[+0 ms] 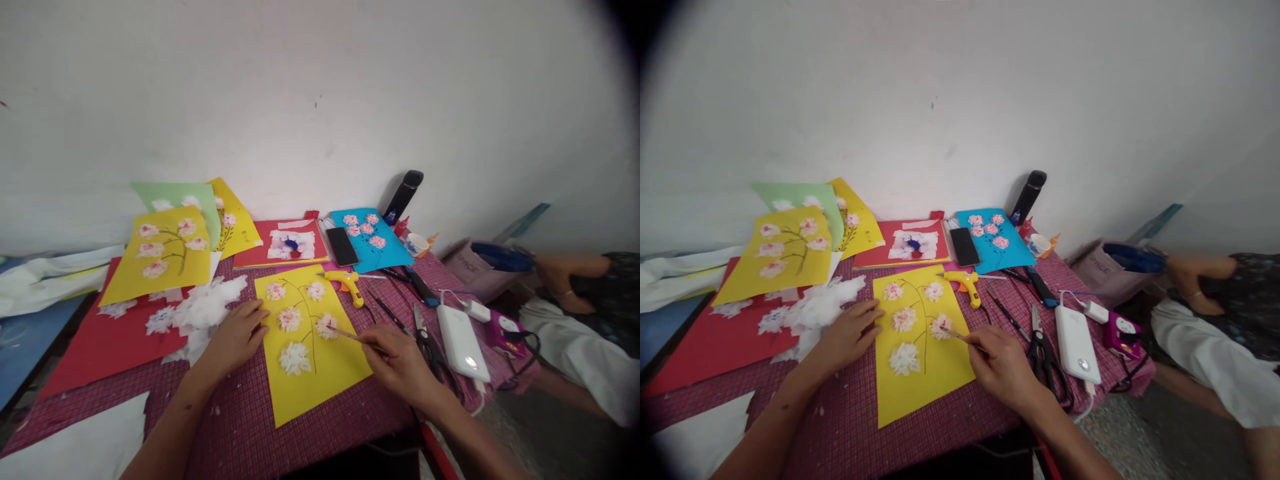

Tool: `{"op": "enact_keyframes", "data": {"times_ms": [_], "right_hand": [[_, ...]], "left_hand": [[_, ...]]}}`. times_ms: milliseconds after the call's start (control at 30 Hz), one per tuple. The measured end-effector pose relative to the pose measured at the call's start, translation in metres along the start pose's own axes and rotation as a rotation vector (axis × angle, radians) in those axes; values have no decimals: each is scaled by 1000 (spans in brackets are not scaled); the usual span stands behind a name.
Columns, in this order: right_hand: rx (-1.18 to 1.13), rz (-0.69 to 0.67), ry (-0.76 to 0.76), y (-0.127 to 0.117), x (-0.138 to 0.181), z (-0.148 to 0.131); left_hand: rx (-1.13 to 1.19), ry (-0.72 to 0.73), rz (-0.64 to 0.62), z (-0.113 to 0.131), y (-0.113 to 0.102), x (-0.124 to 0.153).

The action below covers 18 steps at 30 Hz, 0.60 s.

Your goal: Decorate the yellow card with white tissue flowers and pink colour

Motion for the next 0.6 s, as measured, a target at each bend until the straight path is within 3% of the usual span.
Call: {"op": "enact_keyframes", "data": {"times_ms": [600], "right_hand": [[-8,-9,32,5,-3,7]], "left_hand": [[17,-26,-3,0,0,0]]}}
Point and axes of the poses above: each hand's wrist, its own x-axis away from the middle knuckle, its own y-axis out of the palm, z = x × y, the point moved 3 cm from there along -x, towards the middle knuckle, and after that the axes turned 8 degrees about x, right-handed, at the moved point
